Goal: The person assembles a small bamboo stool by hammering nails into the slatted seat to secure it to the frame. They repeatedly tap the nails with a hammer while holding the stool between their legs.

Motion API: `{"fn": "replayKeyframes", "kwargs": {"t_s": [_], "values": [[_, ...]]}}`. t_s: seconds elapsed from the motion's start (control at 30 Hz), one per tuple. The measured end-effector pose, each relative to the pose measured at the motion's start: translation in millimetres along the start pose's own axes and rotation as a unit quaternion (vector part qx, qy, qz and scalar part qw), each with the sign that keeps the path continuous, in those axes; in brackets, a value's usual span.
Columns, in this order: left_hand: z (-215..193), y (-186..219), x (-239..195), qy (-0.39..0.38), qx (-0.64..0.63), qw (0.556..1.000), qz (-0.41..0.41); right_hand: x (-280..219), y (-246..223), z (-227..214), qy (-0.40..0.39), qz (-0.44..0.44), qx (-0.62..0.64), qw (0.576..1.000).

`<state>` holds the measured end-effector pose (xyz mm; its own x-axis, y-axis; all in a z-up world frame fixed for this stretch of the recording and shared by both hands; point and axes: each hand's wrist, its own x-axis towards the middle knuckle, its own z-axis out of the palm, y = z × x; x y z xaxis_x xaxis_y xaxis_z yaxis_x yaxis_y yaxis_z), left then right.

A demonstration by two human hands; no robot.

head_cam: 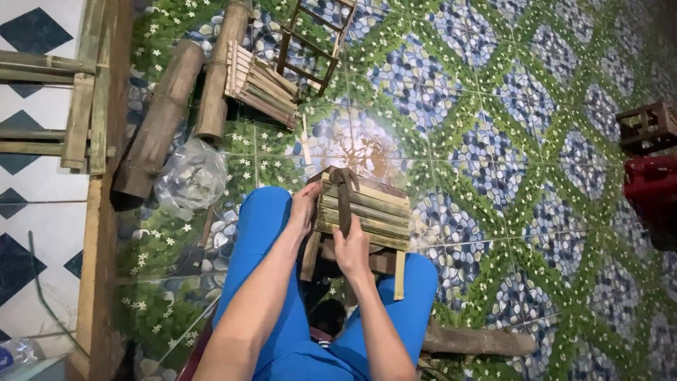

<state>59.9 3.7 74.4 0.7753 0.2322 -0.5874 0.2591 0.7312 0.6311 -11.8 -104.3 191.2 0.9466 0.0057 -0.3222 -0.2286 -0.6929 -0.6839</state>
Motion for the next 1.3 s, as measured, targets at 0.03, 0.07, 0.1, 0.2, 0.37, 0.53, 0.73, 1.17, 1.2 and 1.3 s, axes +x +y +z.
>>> {"fn": "replayKeyframes", "kwargs": {"t_s": [0.03, 0.07, 0.1, 0.2, 0.37, 0.53, 0.73, 1.17, 1.2, 1.3], "values": [[-2.2, -5.9, 6.0, -0.002, 0.000, 1.000, 0.001, 5.2, 7.7, 0.9, 0.001, -0.001, 0.000, 1.000], [-4.7, -11.7, 12.0, 0.007, 0.003, 1.000, 0.004, 10.2, 15.2, 2.0, -0.008, 0.002, 0.007, 1.000], [-9.3, -16.3, 19.0, 0.016, 0.007, 1.000, 0.009, 16.1, 22.1, 5.1, -0.019, 0.004, 0.015, 1.000], [-11.7, -10.4, 16.8, 0.011, 0.037, 0.999, 0.009, -7.1, 0.4, -9.1, -0.006, 0.000, 0.030, 1.000], [-24.7, -38.6, 54.7, 0.021, 0.112, 0.993, 0.037, -33.7, 19.5, -26.9, 0.019, 0.046, 0.024, 0.998], [-29.3, -46.3, 70.0, -0.003, 0.216, 0.972, 0.088, -47.2, 87.2, -28.7, 0.075, 0.093, 0.063, 0.991], [6.1, 0.4, 13.2, 0.052, 0.535, 0.703, 0.466, -45.9, 82.9, -78.5, 0.173, 0.113, 0.103, 0.973], [57.6, -31.0, -38.0, -0.107, 0.779, 0.397, 0.474, 3.8, 91.2, -105.6, 0.132, 0.122, 0.089, 0.980], [60.4, -28.4, -36.8, -0.102, 0.776, 0.395, 0.480, 4.4, 84.0, -109.8, 0.132, 0.126, 0.089, 0.979], [58.2, -34.6, -28.9, -0.097, 0.759, 0.396, 0.508, -13.6, 55.1, -119.4, 0.135, 0.126, 0.144, 0.972]]}}
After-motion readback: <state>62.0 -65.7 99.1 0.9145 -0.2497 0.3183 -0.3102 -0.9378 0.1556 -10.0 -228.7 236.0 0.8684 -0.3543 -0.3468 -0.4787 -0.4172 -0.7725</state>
